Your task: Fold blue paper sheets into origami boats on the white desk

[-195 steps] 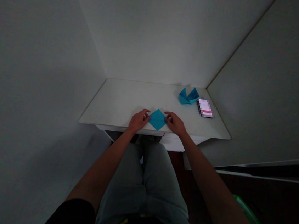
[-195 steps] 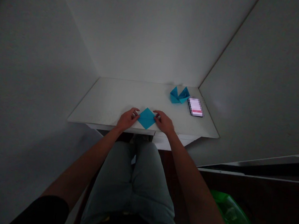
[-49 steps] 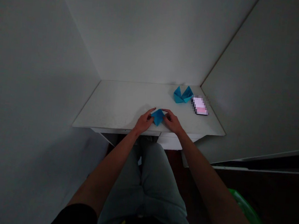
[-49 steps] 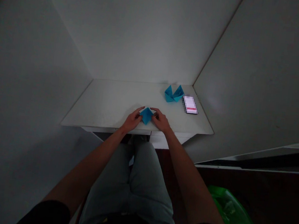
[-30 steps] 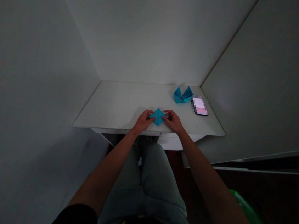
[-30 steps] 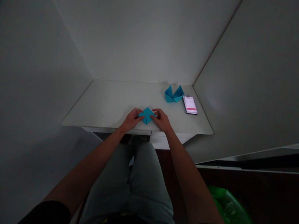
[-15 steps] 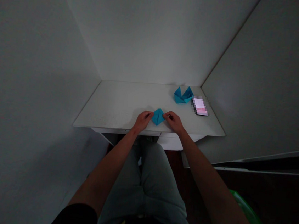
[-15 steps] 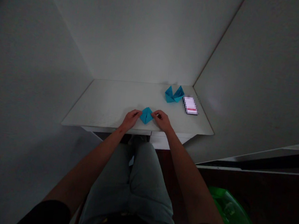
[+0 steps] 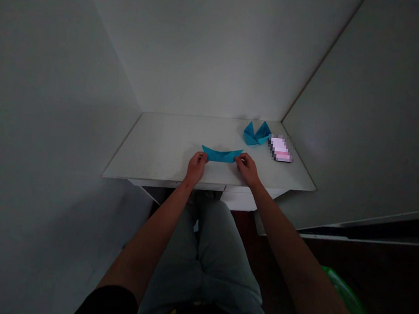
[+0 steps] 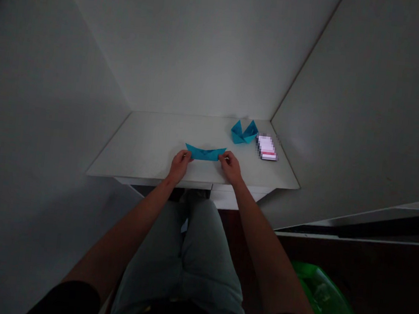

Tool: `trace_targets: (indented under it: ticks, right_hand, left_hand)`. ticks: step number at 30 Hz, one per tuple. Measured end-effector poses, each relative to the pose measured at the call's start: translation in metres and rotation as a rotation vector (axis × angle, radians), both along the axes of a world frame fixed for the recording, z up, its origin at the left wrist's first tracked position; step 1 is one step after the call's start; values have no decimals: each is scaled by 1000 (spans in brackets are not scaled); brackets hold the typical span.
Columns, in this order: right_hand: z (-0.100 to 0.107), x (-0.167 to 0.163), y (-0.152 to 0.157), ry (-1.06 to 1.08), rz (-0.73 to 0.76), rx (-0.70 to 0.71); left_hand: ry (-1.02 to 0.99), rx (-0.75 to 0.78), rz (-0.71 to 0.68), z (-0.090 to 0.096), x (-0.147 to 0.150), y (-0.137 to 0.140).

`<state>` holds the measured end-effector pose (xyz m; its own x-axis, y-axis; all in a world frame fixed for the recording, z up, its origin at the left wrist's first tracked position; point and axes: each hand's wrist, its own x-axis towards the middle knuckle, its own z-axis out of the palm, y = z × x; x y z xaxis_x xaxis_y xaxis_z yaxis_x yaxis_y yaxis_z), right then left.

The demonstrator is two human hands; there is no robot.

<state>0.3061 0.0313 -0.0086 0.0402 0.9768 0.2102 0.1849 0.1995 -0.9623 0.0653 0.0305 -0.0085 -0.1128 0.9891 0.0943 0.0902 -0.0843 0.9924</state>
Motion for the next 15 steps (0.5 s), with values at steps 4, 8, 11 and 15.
trace_targets:
  ticks: [4,8,11,15]
  right_hand:
    - [-3,1,2,-6,4,-27]
    - [-2,0,2,-6,16,-21]
    - [-1,-1,1,-7,32,-18]
    - [-1,-1,0,-44,71,-27]
  left_hand:
    - [-128,-43,29,-2,1,3]
    - [-172,-63,47,-1,1,3]
    - [-172,-8,-3,-2,-2,3]
    - [-74,27,-95,-2,-6,0]
